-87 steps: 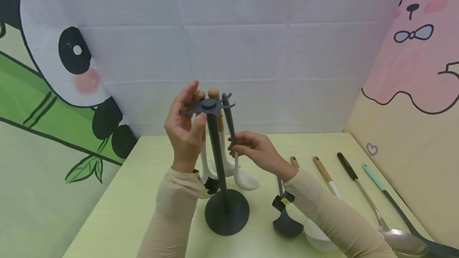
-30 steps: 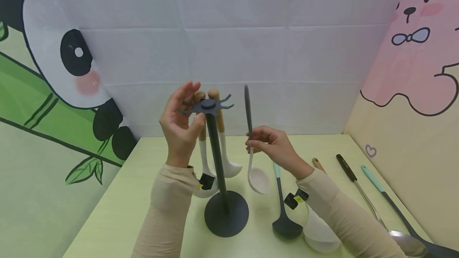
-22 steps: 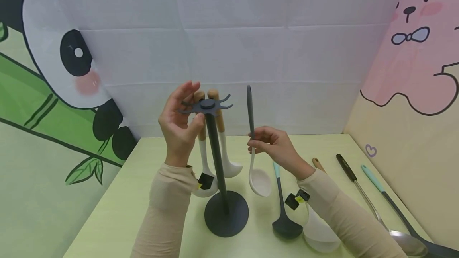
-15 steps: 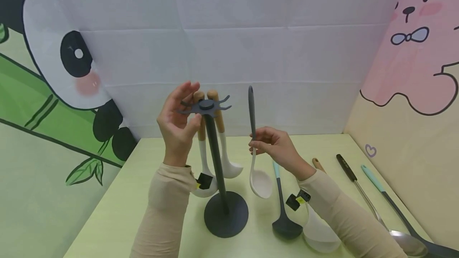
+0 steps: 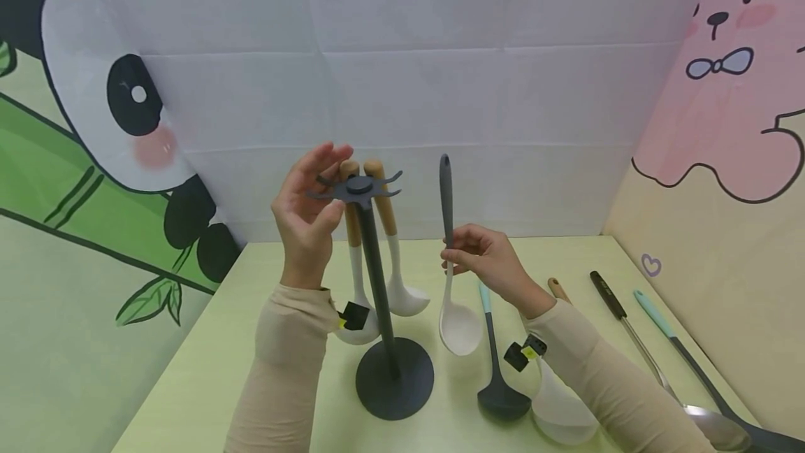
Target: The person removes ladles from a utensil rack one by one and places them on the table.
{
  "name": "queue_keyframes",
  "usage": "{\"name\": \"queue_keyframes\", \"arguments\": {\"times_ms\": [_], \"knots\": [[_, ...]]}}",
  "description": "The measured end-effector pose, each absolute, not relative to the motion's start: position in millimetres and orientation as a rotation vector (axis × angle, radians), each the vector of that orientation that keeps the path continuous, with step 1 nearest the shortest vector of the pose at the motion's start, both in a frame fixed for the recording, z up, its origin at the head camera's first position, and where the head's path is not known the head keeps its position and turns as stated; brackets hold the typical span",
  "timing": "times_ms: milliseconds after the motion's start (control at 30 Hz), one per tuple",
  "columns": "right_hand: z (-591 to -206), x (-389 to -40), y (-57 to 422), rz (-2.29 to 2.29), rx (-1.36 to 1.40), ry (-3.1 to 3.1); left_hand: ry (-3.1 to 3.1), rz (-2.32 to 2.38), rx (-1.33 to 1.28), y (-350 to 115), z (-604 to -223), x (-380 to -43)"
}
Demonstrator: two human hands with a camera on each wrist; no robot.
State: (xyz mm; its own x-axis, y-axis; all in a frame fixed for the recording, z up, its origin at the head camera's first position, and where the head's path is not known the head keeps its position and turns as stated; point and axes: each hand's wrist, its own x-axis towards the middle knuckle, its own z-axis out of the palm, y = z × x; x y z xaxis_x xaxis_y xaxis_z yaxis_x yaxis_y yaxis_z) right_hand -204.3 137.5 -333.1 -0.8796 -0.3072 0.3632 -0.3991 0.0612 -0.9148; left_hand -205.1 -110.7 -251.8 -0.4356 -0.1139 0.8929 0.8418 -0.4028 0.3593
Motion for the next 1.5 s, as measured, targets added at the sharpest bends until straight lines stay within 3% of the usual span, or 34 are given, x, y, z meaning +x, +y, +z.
{"name": "queue_keyframes", "arguments": {"times_ms": [1500], "knots": [[-387,-224,143,2.049,0.472,-2.395,-1.069,-2.086,-1.213,-123,-250,-217]]}}
